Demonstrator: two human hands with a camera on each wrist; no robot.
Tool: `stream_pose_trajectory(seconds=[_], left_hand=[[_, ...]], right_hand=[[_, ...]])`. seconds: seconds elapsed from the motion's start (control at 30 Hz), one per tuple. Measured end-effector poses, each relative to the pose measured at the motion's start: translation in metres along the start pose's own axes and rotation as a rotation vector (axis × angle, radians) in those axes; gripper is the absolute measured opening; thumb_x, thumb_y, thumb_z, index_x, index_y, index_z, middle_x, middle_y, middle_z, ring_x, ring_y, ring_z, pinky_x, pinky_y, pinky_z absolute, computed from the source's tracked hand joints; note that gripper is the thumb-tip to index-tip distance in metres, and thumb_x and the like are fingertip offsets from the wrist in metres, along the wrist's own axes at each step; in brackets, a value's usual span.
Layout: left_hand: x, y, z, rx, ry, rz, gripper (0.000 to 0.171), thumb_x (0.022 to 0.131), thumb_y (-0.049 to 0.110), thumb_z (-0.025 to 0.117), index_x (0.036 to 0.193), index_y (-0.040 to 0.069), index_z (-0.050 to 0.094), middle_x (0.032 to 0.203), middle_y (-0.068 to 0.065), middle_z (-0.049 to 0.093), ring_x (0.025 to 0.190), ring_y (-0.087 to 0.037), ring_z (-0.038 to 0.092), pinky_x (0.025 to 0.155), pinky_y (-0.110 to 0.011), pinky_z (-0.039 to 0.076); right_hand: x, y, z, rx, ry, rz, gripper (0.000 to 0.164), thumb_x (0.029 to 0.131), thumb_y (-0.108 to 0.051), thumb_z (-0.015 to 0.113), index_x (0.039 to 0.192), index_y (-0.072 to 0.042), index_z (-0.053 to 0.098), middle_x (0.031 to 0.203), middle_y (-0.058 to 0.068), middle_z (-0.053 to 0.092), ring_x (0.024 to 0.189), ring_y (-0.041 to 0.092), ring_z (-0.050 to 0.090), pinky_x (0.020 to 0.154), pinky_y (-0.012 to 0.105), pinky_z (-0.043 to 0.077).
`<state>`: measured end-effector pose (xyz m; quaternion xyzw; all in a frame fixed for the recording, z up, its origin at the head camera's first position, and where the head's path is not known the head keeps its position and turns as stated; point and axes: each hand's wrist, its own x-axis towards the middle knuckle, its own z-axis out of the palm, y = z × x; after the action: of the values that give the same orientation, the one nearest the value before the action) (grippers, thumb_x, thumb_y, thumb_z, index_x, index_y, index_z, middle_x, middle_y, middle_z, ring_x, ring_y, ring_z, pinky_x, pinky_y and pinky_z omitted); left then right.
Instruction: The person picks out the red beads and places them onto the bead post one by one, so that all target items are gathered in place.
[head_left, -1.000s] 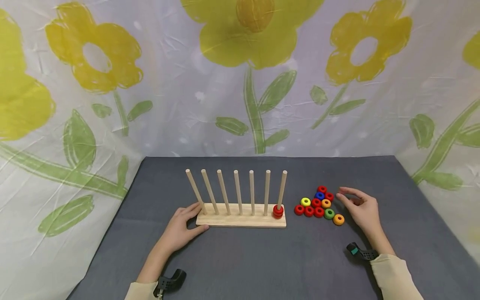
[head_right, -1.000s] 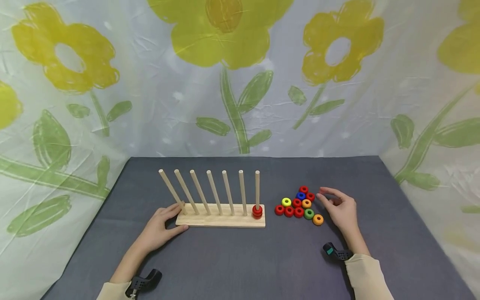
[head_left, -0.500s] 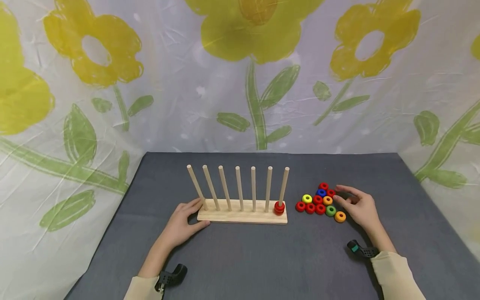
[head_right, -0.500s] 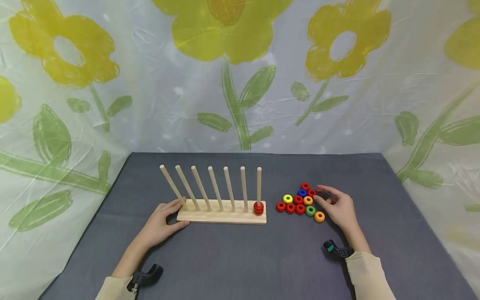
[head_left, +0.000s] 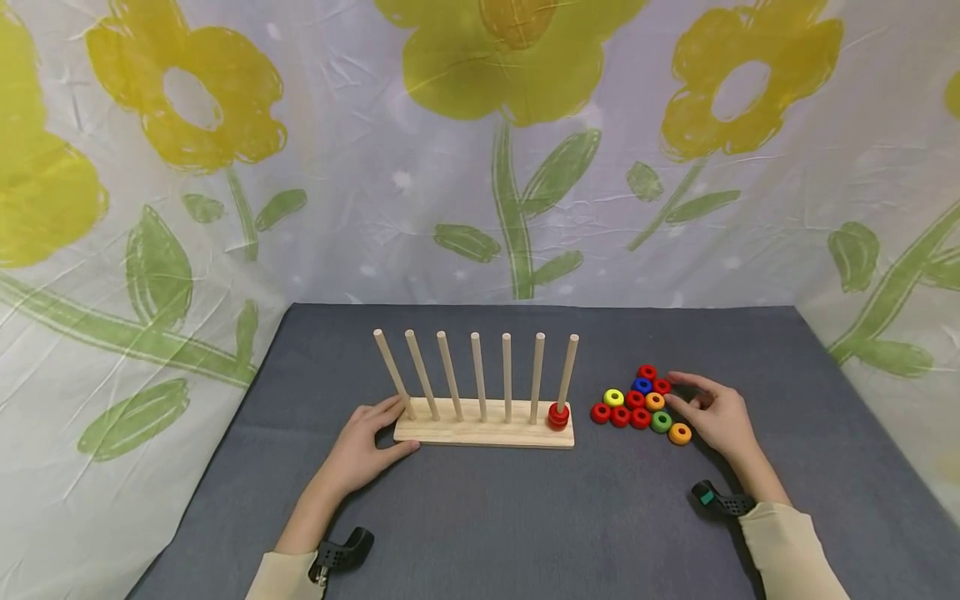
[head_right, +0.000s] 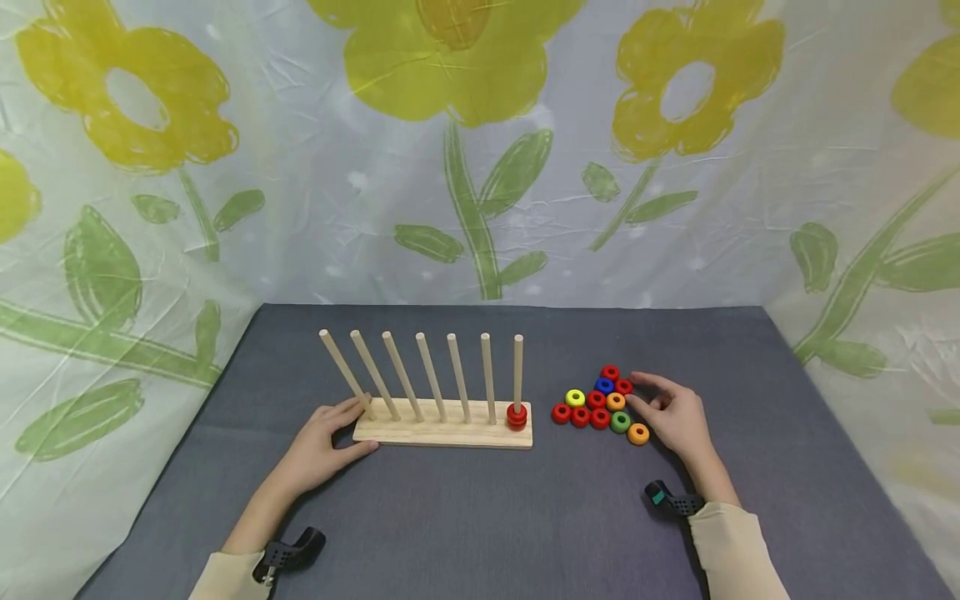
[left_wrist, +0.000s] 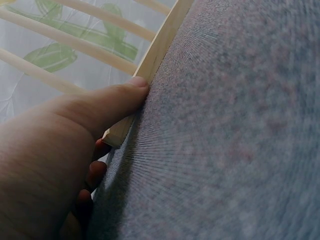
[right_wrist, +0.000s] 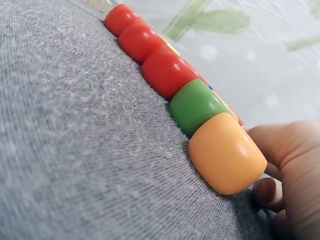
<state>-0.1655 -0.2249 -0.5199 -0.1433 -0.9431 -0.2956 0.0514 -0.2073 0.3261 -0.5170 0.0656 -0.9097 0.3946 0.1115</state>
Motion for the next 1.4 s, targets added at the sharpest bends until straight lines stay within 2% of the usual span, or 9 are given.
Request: stream_pose_trajectory(seconds=[0.4,0.77,1.07,1.4], left_hand=[[-0.0017,0.0004,-0.0001,0.003,0.005,0.0,0.076,0.087,0.042,0.081,0.145,0.001,0.055,0.151,-0.014,0.049,0.122,-0.032,0.049,0.098,-0.056,0.041],[-0.0022,0.0002,0.0009,-0.002,0.005,0.004,0.075,0.088,0.042,0.081,0.146,0.002,0.055,0.151,-0.013,0.048,0.121,-0.031,0.049,0.098,-0.056,0.041],[-0.0012,0.0012,0.0002,0.001,0.003,-0.001,0.076,0.088,0.044,0.08,0.146,0.002,0.055,0.152,-0.013,0.048,0.121,-0.031,0.049,0.098,-0.056,0.041],[-0.0001,0.0006,0.0005,0.003,0.006,0.0,0.076,0.087,0.043,0.081,0.146,0.002,0.056,0.151,-0.013,0.049,0.119,-0.03,0.05,0.097,-0.055,0.042]], right_hand=[[-0.001,-0.0003,0.0044,-0.059,0.001,0.011,0.039,0.093,-0.025,0.079,0.127,-0.008,0.071,0.056,-0.001,0.05,0.044,0.014,0.041,0.04,0.028,0.03],[-0.0008,-0.0017,0.0093,-0.118,0.059,-0.048,0.034,0.089,-0.016,0.082,0.121,-0.007,0.074,0.051,-0.006,0.043,0.041,0.013,0.037,0.039,0.027,0.029],[0.0003,-0.0002,0.008,-0.1,0.056,-0.053,0.034,0.089,-0.016,0.082,0.121,-0.008,0.075,0.05,-0.006,0.041,0.04,0.012,0.035,0.038,0.027,0.027],[-0.0001,-0.0014,0.0056,-0.08,0.051,-0.022,0.035,0.092,-0.025,0.08,0.122,-0.009,0.074,0.05,-0.004,0.042,0.04,0.012,0.034,0.038,0.027,0.026]])
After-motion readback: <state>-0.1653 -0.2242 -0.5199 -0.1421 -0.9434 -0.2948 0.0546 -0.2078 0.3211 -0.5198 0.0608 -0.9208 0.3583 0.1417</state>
